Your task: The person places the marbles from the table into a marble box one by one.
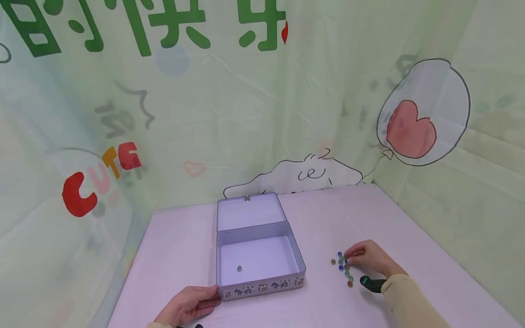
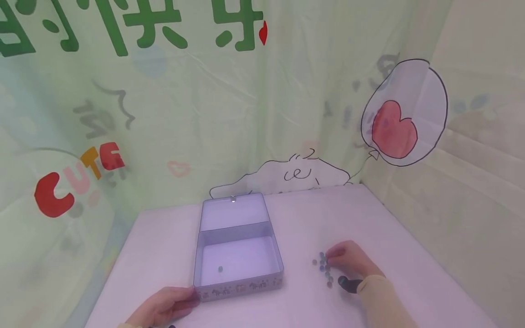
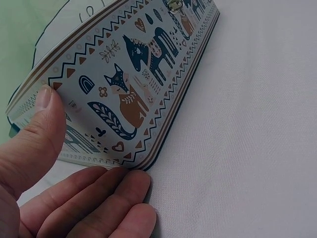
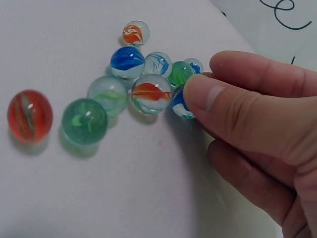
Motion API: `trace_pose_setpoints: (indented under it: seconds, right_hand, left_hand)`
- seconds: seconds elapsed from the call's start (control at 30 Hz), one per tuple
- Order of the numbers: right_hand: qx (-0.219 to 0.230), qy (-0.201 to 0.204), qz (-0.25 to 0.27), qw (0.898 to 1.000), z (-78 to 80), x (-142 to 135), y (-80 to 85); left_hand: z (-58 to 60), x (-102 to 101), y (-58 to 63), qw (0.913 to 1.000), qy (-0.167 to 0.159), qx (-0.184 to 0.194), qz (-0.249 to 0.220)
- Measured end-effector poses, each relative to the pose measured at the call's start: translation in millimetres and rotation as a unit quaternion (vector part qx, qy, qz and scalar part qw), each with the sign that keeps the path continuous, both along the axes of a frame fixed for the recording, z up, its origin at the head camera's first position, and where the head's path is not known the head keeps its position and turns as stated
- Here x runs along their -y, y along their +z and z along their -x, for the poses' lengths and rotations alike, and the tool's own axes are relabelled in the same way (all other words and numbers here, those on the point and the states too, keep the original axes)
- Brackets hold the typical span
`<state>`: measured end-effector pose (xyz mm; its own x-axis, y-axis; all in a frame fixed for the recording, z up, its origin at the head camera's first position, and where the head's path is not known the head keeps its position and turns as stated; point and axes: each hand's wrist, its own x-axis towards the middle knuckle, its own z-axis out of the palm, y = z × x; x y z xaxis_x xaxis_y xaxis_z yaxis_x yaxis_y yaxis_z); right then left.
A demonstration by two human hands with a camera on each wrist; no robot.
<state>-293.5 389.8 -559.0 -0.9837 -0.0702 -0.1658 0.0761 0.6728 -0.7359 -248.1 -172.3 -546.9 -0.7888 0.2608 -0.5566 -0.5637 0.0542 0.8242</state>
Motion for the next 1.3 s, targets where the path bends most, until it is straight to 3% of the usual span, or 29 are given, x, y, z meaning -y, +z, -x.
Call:
trace_pose_setpoints:
  seconds: [0.43, 0.77, 0.97, 1.13, 1.3]
  right_hand:
    - [-0.004, -0.029, 0.003, 1.0, -7.5, -1.1, 7.6]
    - [-0.035, -0.004, 0.053, 0.998, -0.1, 7.5, 46.3]
    - [-0.053, 0.009, 0.064, 0.997, 20.3, 46.9, 67.7]
    - [-0.06, 0.014, 0.09, 0.994, 42.4, 99.0, 74.7]
    - [-0.069, 0.048, 0.125, 0.989, 56.6, 154.4, 80.1]
  left_hand:
    - [0.6, -0.7, -1.2, 1.0, -0.006, -0.003, -0.004]
    - [2.1, 1.5, -1.7, 0.9998, -0.016, -0.008, -0.011]
    - [2.5, 2.5, 1.1, 0.9997, -0.018, -0.005, -0.016]
    - [1.5, 2.1, 3.5, 0.9996, -0.023, -0.005, -0.017]
    - [0.6, 2.6, 2.0, 0.9997, -0.019, -0.003, -0.014]
